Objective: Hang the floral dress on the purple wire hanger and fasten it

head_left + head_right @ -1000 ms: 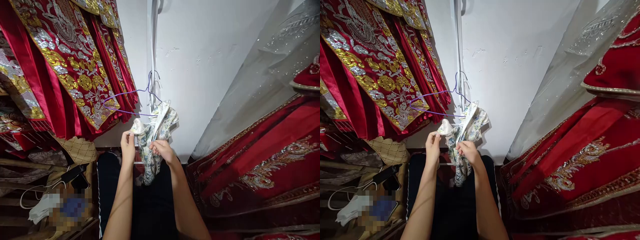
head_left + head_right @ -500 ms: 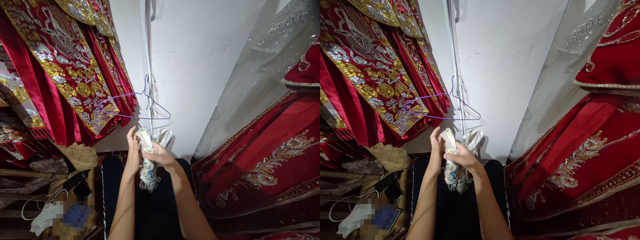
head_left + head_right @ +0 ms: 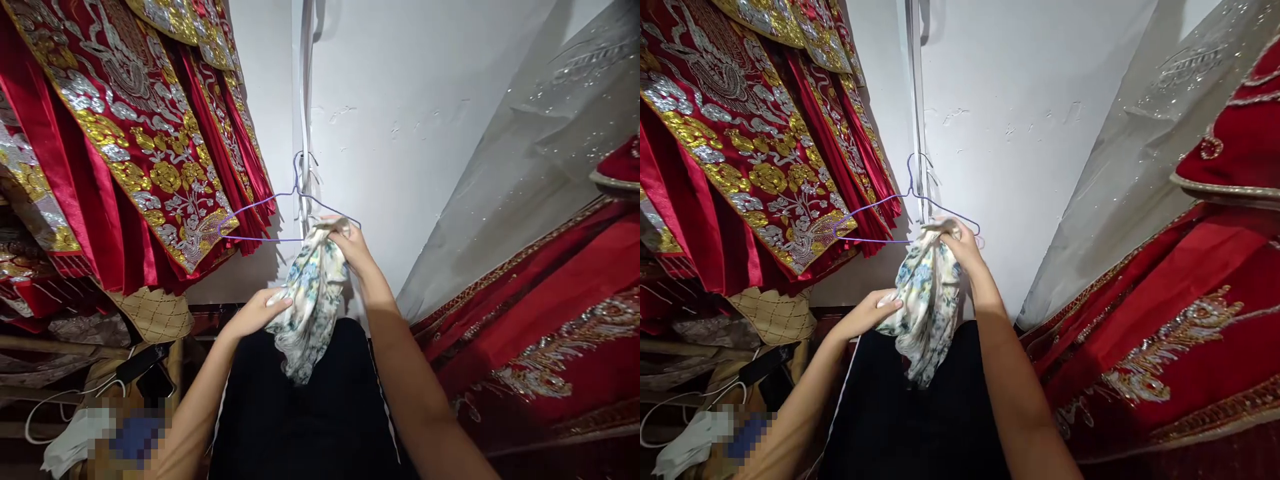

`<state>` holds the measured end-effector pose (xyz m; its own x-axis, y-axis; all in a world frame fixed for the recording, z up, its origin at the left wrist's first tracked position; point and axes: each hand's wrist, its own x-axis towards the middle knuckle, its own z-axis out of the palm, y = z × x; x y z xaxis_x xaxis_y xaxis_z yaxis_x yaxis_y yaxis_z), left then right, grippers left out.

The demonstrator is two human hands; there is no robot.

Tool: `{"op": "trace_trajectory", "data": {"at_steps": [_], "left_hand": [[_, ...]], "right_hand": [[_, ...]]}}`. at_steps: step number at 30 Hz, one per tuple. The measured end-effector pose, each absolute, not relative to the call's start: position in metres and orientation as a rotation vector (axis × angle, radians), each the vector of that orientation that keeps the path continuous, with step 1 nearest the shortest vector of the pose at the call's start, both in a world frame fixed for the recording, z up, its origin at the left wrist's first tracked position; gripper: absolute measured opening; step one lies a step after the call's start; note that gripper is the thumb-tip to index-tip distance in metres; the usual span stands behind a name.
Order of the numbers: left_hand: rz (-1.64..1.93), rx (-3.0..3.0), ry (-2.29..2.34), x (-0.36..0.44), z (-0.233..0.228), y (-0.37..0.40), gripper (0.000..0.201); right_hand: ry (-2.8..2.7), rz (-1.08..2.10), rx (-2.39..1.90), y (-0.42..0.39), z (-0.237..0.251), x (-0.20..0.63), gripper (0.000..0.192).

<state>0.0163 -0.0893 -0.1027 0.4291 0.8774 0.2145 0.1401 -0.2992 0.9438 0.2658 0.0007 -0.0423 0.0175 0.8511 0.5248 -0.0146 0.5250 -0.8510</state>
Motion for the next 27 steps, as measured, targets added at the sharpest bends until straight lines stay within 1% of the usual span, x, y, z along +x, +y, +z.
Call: {"op": "trace_trajectory", "data": {"at_steps": [4, 6, 8, 10, 12, 15, 18, 20, 21, 22, 23, 25, 26, 27], "left_hand": [[1.013, 1.968, 1.238, -0.031, -0.086, -0.080, 0.024], [0.989, 2.034, 1.426, -0.056, -0.082, -0.073, 0.024], [0.912, 2.097, 1.542, -0.076, -0.077, -0.067, 0.020], [0.906, 2.168, 1.535, -0.085, -0.067, -0.062, 0.015], [1.035, 2.248, 1.440, -0.081, -0.052, -0.058, 0.014], [1.257, 2.343, 1.289, -0.058, -0.025, -0.049, 0.016], [1.387, 2.310, 1.238, -0.030, -0.005, -0.033, 0.011], [1.442, 2.263, 1.219, -0.018, 0.001, -0.021, 0.031], [1.453, 2.261, 1.213, -0.015, 0.003, -0.015, 0.040], [1.447, 2.280, 1.208, -0.013, 0.004, -0.010, 0.044], [1.427, 2.315, 1.209, -0.014, 0.005, -0.005, 0.044], [1.365, 2.398, 1.235, -0.019, 0.008, 0.000, 0.034], [1.337, 2.427, 1.253, -0.022, 0.011, 0.002, 0.030], [1.318, 2.447, 1.269, -0.026, 0.014, 0.003, 0.027]], "right_hand": [[-1.559, 0.952, -1.050, 0.036, -0.056, 0.261, 0.027], [-1.702, 0.928, -1.037, 0.032, -0.058, 0.271, 0.022], [-1.852, 0.872, -0.952, 0.020, -0.053, 0.287, 0.022], [-1.980, 0.854, -0.873, 0.007, -0.044, 0.300, 0.026], [-2.045, 0.870, -0.824, -0.004, -0.033, 0.305, 0.028], [-2.044, 0.936, -0.813, -0.014, -0.023, 0.300, 0.023], [-2.041, 0.983, -0.811, -0.020, -0.023, 0.291, 0.026], [-2.040, 0.899, -0.821, -0.023, -0.024, 0.291, 0.036], [-2.027, 0.820, -0.839, -0.024, -0.024, 0.294, 0.045], [-1.994, 0.729, -0.868, -0.023, -0.025, 0.299, 0.056], [-1.943, 0.636, -0.905, -0.020, -0.025, 0.306, 0.068], [-1.796, 0.460, -0.998, -0.010, -0.024, 0.325, 0.088], [-1.724, 0.385, -1.053, -0.003, -0.022, 0.335, 0.092], [-1.679, 0.324, -1.107, 0.005, -0.020, 0.344, 0.090]]}}
